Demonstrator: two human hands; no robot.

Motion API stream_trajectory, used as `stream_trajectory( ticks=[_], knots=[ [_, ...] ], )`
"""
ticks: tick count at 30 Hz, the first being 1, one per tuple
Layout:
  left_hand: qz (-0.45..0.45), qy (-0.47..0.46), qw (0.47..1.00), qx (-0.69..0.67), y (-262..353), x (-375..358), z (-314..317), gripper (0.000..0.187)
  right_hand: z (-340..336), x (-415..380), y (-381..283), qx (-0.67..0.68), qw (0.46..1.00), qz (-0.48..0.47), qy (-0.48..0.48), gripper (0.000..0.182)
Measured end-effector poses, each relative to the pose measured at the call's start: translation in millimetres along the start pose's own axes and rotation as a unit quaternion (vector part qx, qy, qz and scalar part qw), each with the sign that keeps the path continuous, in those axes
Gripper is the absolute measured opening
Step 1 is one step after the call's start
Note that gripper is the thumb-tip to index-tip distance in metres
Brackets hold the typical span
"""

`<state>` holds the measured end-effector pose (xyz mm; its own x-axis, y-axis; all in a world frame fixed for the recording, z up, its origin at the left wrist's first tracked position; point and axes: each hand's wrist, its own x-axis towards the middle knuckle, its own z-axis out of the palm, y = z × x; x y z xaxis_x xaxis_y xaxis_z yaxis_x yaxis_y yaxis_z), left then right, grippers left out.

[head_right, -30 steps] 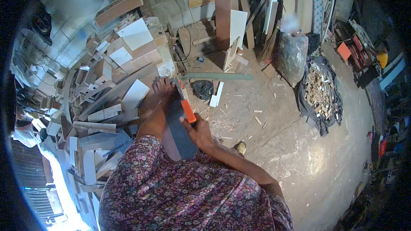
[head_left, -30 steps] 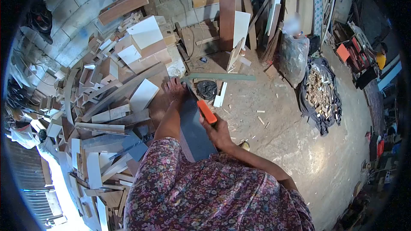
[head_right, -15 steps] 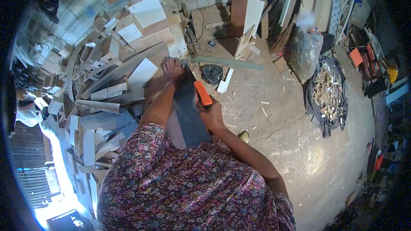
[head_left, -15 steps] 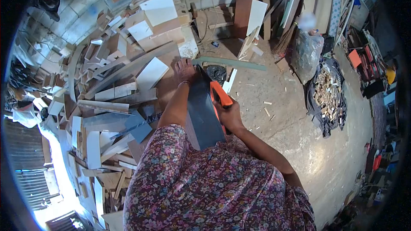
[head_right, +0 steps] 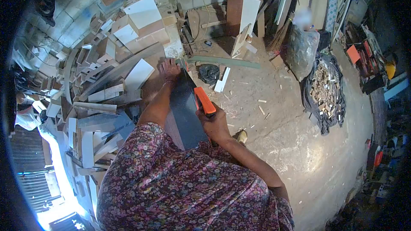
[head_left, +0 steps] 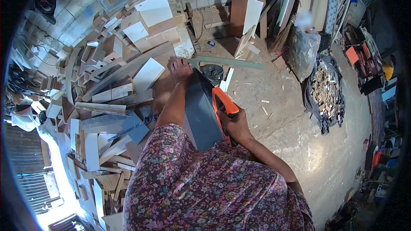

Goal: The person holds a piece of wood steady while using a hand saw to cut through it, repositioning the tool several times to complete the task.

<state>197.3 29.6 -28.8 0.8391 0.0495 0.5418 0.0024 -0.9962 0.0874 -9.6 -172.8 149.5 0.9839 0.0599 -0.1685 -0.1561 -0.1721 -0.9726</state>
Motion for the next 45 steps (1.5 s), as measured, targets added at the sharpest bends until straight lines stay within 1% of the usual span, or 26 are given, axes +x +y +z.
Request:
stream_trajectory(
  ticks=[2, 3, 5, 6, 9, 10, 11, 13, 15, 17, 18, 19, 20, 22, 23, 25, 32, 35, 37, 38, 40, 44, 45],
  knots=[
    [0.000, -0.032, 0.999, 0.006, -1, 2, -3, 0.035, 6, 8, 5, -0.005, 1.000, -0.001, 0.004, 0.015],
    [0.001, -0.032, 0.999, 0.007, 0, 2, -5, 0.035, 13, 16, 15, -0.003, 1.000, -0.001, 0.005, 0.015],
    [0.005, -0.042, 0.999, 0.000, 2, 3, -10, 0.035, 28, 43, 42, -0.007, 0.996, -0.077, 0.049, 0.016],
    [0.007, -0.041, 0.999, 0.000, 1, 0, -6, 0.035, 30, 57, 43, -0.039, 0.999, -0.029, 0.026, 0.018],
    [0.023, -0.048, 0.998, 0.032, -3, 3, -2, 0.035, 40, 76, 41, 0.000, 0.999, -0.021, 0.025, 0.020],
    [0.024, -0.029, 0.999, 0.022, -2, 2, -4, 0.034, 42, 74, 37, -0.036, 0.999, -0.018, 0.033, 0.020],
    [0.026, -0.011, 1.000, 0.009, 0, 1, -5, 0.033, 43, 70, 36, -0.037, 0.998, -0.022, 0.040, 0.020],
    [0.045, 0.016, 0.999, 0.014, -2, 0, -5, 0.031, 42, 63, 40, -0.038, 0.994, -0.080, 0.061, 0.021],
    [0.021, -0.030, 0.999, 0.023, -5, 0, -1, 0.031, 38, 60, 44, -0.013, 0.995, -0.086, 0.057, 0.019],
    [0.016, -0.033, 0.999, 0.039, -6, 3, 6, 0.031, 36, 58, 44, 0.020, 0.995, -0.075, 0.054, 0.018],
    [0.027, 0.007, 0.998, 0.059, -8, 3, 13, 0.031, 36, 55, 37, -0.007, 0.995, -0.082, 0.056, 0.017],
    [0.038, 0.042, 0.995, 0.079, -10, 1, 14, 0.030, 37, 48, 26, -0.006, 0.995, -0.081, 0.054, 0.017],
    [0.037, 0.040, 0.995, 0.081, -13, 4, 18, 0.030, 36, 40, 17, -0.006, 0.996, -0.085, 0.041, 0.017],
    [0.001, 0.012, 0.998, 0.057, -9, 2, 21, 0.031, 30, 24, 4, -0.012, 0.998, -0.064, 0.022, 0.016],
    [-0.003, 0.014, 0.998, 0.056, -7, 3, 21, 0.031, 25, 28, 5, -0.015, 0.998, -0.065, 0.020, 0.016],
    [0.011, 0.036, 0.998, 0.040, -9, 1, 20, 0.031, 21, 30, 8, -0.004, 1.000, -0.011, 0.005, 0.017],
    [0.028, 0.019, 0.999, 0.036, -12, -1, 18, 0.031, 31, 40, 13, -0.028, 0.997, -0.067, 0.039, 0.016],
    [0.007, 0.023, 1.000, 0.017, -10, 3, 22, 0.030, 16, 31, 1, -0.037, 0.997, -0.067, 0.032, 0.019],
    [0.005, 0.058, 0.998, 0.012, -8, 1, 21, 0.029, 10, 21, -6, -0.035, 0.997, -0.061, 0.014, 0.021],
    [0.005, 0.057, 0.998, 0.011, -8, -1, 20, 0.029, 10, 21, -5, -0.037, 0.997, -0.060, 0.015, 0.021],
    [-0.007, 0.016, 1.000, 0.016, -7, 1, 18, 0.028, 14, 27, -2, -0.012, 0.999, -0.036, 0.011, 0.022],
    [0.017, 0.029, 0.998, 0.056, -10, 1, 23, 0.027, 31, 57, 24, -0.043, 0.997, -0.050, 0.050, 0.023],
    [0.022, 0.013, 0.998, 0.060, -11, 1, 20, 0.027, 33, 62, 25, -0.040, 0.997, -0.046, 0.056, 0.023]
  ],
)
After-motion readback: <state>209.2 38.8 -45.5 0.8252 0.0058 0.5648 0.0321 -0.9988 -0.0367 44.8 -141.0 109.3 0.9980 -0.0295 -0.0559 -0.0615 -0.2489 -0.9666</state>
